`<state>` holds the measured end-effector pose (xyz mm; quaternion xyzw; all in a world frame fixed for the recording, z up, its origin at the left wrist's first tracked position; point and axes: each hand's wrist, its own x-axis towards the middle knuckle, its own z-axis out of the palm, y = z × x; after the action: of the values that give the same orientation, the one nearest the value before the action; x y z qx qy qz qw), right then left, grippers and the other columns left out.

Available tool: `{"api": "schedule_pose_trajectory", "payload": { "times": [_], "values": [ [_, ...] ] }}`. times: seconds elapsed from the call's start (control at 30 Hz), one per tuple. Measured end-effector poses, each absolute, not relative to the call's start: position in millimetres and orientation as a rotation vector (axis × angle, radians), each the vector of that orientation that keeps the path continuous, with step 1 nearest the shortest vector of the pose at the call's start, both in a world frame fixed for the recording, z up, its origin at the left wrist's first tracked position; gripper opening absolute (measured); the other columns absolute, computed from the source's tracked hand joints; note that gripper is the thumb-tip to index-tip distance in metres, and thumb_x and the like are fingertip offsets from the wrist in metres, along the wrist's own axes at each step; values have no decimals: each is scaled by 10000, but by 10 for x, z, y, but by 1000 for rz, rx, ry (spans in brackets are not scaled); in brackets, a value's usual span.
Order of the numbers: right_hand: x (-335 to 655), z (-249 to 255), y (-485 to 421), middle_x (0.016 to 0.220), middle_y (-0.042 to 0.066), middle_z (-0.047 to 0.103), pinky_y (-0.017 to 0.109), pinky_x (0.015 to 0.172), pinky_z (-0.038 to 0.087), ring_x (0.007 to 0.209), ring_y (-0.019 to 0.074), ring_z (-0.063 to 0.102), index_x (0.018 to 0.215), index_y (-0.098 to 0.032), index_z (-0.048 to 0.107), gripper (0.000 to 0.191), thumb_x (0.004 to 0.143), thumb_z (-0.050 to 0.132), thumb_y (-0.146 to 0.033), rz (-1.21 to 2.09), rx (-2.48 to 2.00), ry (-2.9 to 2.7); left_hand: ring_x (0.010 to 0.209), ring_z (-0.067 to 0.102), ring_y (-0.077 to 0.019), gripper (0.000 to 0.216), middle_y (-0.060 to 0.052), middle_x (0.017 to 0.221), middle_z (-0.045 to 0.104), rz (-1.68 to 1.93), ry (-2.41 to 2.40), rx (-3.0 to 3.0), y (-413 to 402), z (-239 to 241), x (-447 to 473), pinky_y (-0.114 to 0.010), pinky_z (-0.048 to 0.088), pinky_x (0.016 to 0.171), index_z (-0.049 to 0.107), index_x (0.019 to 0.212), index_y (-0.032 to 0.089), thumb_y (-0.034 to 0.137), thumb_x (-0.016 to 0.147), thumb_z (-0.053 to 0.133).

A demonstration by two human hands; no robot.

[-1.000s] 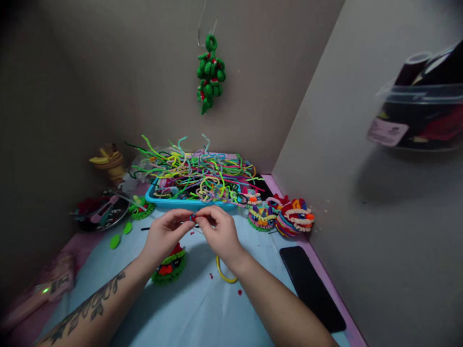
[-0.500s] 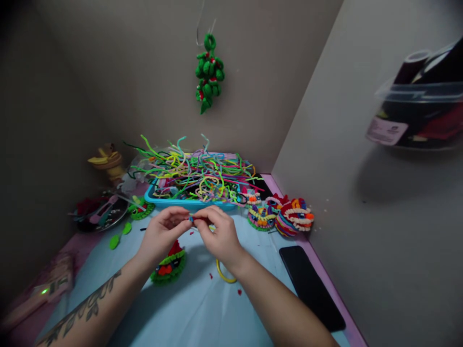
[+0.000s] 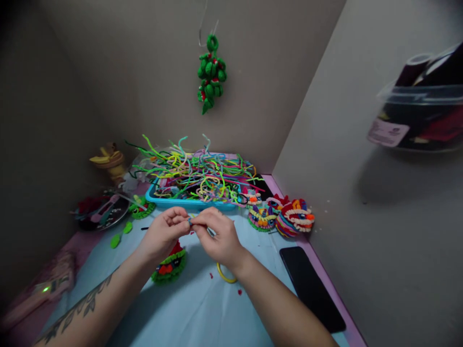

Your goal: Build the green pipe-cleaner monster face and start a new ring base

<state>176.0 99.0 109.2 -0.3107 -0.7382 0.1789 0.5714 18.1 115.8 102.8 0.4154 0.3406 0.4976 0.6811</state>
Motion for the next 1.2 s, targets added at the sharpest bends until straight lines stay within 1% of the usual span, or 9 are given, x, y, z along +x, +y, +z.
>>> {"api": "schedule_pose_trajectory", "payload": {
  "times": [0.17, 0.3, 0.43, 0.6, 0.7, 0.8, 0.93, 1.1, 1.2],
  "values": [
    [1775, 1080, 986, 795, 55, 651, 300, 696, 508, 759, 158, 610, 904, -192, 668, 171, 810, 569, -88, 383, -684, -1771, 506, 579, -74, 344, 29, 538, 633, 1082, 769, 819, 1138, 1070, 216, -164, 442, 526, 624, 750, 140, 245, 515, 851],
    [1787, 1038, 1013, 849, 67, 639, 304, 710, 518, 792, 161, 612, 968, -196, 651, 211, 817, 558, -82, 302, -671, -1830, 485, 564, -76, 321, 35, 510, 617, 1106, 803, 813, 1141, 1071, 246, -168, 437, 500, 639, 711, 145, 239, 490, 853],
    [1792, 1026, 1015, 850, 65, 635, 298, 711, 524, 790, 155, 612, 982, -199, 641, 222, 824, 546, -75, 268, -656, -1841, 503, 558, -83, 243, 13, 565, 647, 1144, 856, 959, 1156, 1027, 244, -175, 432, 483, 653, 724, 150, 271, 577, 804],
    [1794, 1045, 997, 848, 73, 633, 297, 708, 526, 780, 155, 606, 998, -180, 636, 233, 824, 536, -62, 238, -633, -1855, 494, 519, -76, 157, 22, 570, 620, 1114, 908, 1176, 1138, 1048, 213, -176, 412, 469, 636, 719, 154, 288, 693, 714],
    [1804, 1033, 1009, 862, 76, 634, 318, 713, 525, 786, 164, 594, 1041, -188, 618, 271, 827, 520, -54, 178, -612, -1902, 479, 494, -68, 155, 31, 552, 596, 1075, 935, 1218, 1118, 1097, 205, -170, 391, 457, 621, 700, 153, 294, 730, 677],
    [1819, 1011, 1029, 868, 75, 634, 328, 719, 523, 794, 169, 585, 1067, -197, 606, 291, 829, 518, -54, 136, -611, -1932, 482, 497, -66, 170, 28, 557, 604, 1051, 935, 1204, 1115, 1106, 209, -168, 387, 460, 619, 688, 151, 305, 740, 669],
    [1830, 997, 1045, 867, 71, 626, 319, 716, 526, 793, 166, 587, 1050, -203, 615, 271, 838, 510, -70, 131, -650, -1926, 506, 533, -75, 190, 7, 583, 645, 1021, 905, 1076, 1142, 1051, 225, -169, 398, 478, 641, 708, 147, 322, 702, 716],
    [1818, 988, 1048, 862, 65, 620, 304, 715, 524, 796, 160, 595, 997, -204, 641, 236, 843, 507, -87, 167, -714, -1886, 546, 571, -82, 278, -16, 595, 666, 982, 839, 878, 1171, 1011, 227, -164, 417, 515, 680, 758, 123, 313, 599, 805],
    [1810, 990, 1043, 862, 63, 624, 302, 719, 522, 800, 159, 599, 985, -205, 652, 232, 842, 506, -95, 202, -720, -1878, 536, 569, -79, 296, -21, 579, 665, 974, 834, 835, 1167, 1017, 224, -165, 422, 522, 683, 727, 111, 306, 560, 830]
  ]
}}
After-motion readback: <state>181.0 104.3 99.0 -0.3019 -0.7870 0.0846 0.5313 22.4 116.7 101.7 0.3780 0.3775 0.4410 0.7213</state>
